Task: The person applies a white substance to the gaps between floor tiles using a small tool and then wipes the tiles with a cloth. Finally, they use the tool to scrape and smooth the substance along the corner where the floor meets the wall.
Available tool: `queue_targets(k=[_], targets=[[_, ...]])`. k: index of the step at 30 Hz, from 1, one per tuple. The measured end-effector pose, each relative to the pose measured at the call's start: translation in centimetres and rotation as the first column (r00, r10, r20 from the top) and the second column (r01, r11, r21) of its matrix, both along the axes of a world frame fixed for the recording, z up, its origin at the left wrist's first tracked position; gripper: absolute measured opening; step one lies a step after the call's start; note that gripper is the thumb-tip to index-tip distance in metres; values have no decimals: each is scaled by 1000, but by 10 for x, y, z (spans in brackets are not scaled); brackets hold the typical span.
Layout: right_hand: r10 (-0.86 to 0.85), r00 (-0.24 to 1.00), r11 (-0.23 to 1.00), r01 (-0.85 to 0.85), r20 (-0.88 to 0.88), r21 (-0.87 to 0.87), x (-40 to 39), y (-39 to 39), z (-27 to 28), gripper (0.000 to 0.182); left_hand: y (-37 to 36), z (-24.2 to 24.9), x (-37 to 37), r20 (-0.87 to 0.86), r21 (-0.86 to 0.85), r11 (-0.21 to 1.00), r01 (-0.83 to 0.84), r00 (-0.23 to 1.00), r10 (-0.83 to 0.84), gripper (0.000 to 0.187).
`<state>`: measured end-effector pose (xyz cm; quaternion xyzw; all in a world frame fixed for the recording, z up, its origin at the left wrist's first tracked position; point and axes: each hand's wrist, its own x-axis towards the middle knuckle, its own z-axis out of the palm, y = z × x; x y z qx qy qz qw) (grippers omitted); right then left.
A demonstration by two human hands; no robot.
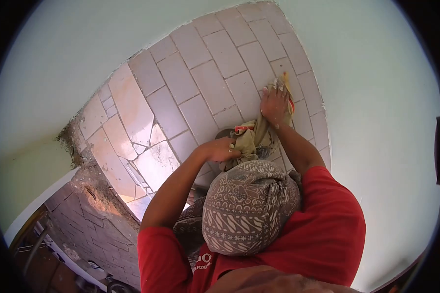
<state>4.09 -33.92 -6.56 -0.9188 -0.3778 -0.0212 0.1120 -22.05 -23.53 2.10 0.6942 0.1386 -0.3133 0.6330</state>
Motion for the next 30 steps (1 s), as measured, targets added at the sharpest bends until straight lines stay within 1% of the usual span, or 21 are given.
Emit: queue_targets(k=[1, 2, 3, 5, 6, 8, 10, 11, 13, 14, 16, 18, 20, 22, 23, 24, 25, 26, 28, 29, 30], targets=[[289, 957, 957, -290, 22, 23, -20, 44, 5, 64, 6, 16, -23, -119, -56, 997, -61, 991, 54, 63], [444, 893, 896, -441, -75, 58, -54, 86, 12, 64, 23, 36, -37, -222, -86, 988, -125, 970, 103, 58], [589, 804, 808, -584, -81, 85, -88, 121, 7, 66, 35, 45, -52, -295, -56, 994, -98, 952, 77, 55], [768, 609, 639, -747, -197, 182, -167, 168, 5, 65, 50, 56, -86, -417, 10, 1000, -26, 908, 28, 52], [865, 445, 489, -850, -230, 195, -204, 184, 2, 62, 56, 60, -99, -460, 58, 998, 17, 888, 11, 52], [946, 223, 293, -897, -233, 330, -282, 193, -17, 59, 65, 83, -115, -510, 82, 996, 26, 860, 20, 55], [918, -83, 63, -935, -388, 349, -319, 190, -14, 54, 66, 103, -126, -443, 132, 991, -27, 893, 84, 53], [920, -95, 55, -930, -381, 364, -324, 180, -12, 54, 67, 112, -127, -457, 139, 990, -30, 885, 91, 53], [972, 23, 179, -716, -233, 675, -303, 158, 0, 51, 71, 131, -122, -481, 80, 994, -79, 870, 108, 50], [968, 114, 241, -671, -224, 701, -275, 150, 19, 50, 73, 138, -117, -484, 84, 993, -85, 868, 115, 50], [909, 347, 397, -556, -230, 731, -208, 132, 51, 49, 79, 151, -101, -387, -53, 986, -157, 914, 125, 48], [748, 610, 575, -399, -262, 714, -135, 123, 73, 49, 87, 175, -61, -354, -65, 986, -153, 927, 121, 49], [557, 785, 657, -217, -271, 722, -62, 115, 77, 50, 97, 193, -22, -309, -54, 996, -78, 949, 57, 50], [365, 928, 658, -202, -73, 726, 18, 115, 84, 47, 104, 187, 8, -161, -66, 995, -78, 985, 67, 50], [304, 952, 650, -172, -46, 740, 56, 119, 88, 45, 109, 190, 26, -86, -93, 985, -147, 987, 139, 51], [236, 966, 663, -78, -109, 745, 90, 124, 81, 45, 115, 197, 47, -45, -60, 981, -183, 983, 181, 51], [219, 973, 669, -101, -66, 736, 123, 135, 76, 47, 120, 192, 64, 63, -22, 971, -238, 969, 239, 50], [202, 979, 677, -121, -24, 726, 152, 152, 69, 50, 124, 184, 81, 63, -21, 971, -238, 969, 239, 50], [141, 983, 784, -36, -121, 620, 187, 197, 40, 63, 130, 167, 106, 181, 120, 891, -439, 892, 415, 49], [92, 996, 918, -85, 1, 387, 188, 221, 14, 67, 134, 161, 110, 173, 117, 890, -440, 892, 418, 49], [80, 988, 988, -96, 131, 119, 176, 243, -6, 71, 138, 156, 113, 131, 238, 890, -390, 920, 368, 47]])
